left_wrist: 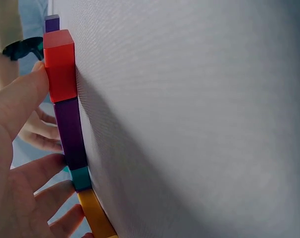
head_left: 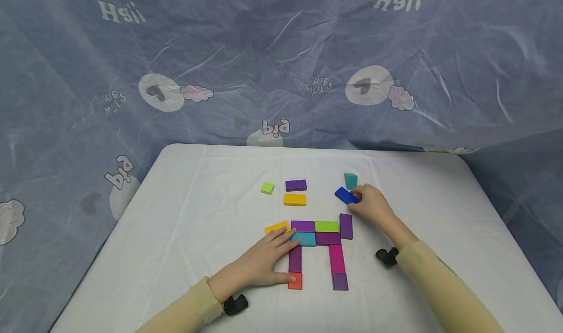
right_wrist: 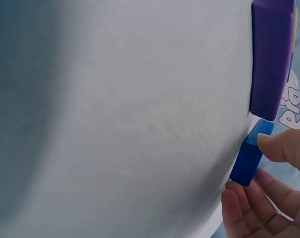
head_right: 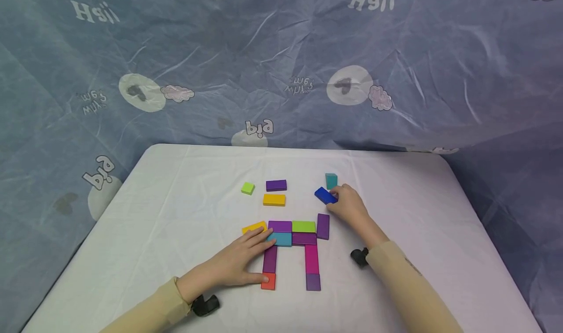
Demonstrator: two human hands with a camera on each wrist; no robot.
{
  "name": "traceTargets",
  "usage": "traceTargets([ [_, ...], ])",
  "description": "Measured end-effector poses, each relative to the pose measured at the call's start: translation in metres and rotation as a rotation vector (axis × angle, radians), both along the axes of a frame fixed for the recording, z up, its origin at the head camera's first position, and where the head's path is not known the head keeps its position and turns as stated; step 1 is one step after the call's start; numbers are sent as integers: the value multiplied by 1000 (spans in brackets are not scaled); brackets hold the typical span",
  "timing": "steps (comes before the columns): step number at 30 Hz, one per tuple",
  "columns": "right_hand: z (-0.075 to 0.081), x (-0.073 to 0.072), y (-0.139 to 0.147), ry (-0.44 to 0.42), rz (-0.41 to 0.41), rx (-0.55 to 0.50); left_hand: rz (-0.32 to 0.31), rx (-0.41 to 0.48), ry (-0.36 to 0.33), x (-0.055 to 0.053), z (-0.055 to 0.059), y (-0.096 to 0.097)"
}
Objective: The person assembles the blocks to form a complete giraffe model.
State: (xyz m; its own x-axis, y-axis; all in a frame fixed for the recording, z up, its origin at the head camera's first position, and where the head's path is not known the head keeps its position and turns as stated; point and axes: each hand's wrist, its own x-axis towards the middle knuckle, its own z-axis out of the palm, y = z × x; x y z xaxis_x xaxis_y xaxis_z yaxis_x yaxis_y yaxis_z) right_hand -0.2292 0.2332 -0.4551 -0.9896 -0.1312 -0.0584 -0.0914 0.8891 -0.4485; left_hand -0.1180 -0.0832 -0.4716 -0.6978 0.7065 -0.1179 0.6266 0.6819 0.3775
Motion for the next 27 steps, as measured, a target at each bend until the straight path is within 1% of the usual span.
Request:
traceTargets([
  [5,2,4,2,-26,7,-15,5,-1,-6,-1,0,0],
  [9,2,5,3,-65,5,-37,7,-2,-12,-1,0,0],
  [11,1,5,3,-61,8,-43,5,-2,-12,-1,0,0],
  [13,-2,4,4,-26,17,-48,4,-1,-10,-1,0,0],
  [16,-5,2,5,37,58,-62,3,2,-10,-1,0,0],
  [18,-6,0,7,51,106,-74,3,2,-8,-1,0,0],
  [23,-4,-6,10,-17,211,-73,1,-2,-5,0,0,1],
  [27,-5,-9,13,-47,212,-64,-3,0,4,-1,0,1],
])
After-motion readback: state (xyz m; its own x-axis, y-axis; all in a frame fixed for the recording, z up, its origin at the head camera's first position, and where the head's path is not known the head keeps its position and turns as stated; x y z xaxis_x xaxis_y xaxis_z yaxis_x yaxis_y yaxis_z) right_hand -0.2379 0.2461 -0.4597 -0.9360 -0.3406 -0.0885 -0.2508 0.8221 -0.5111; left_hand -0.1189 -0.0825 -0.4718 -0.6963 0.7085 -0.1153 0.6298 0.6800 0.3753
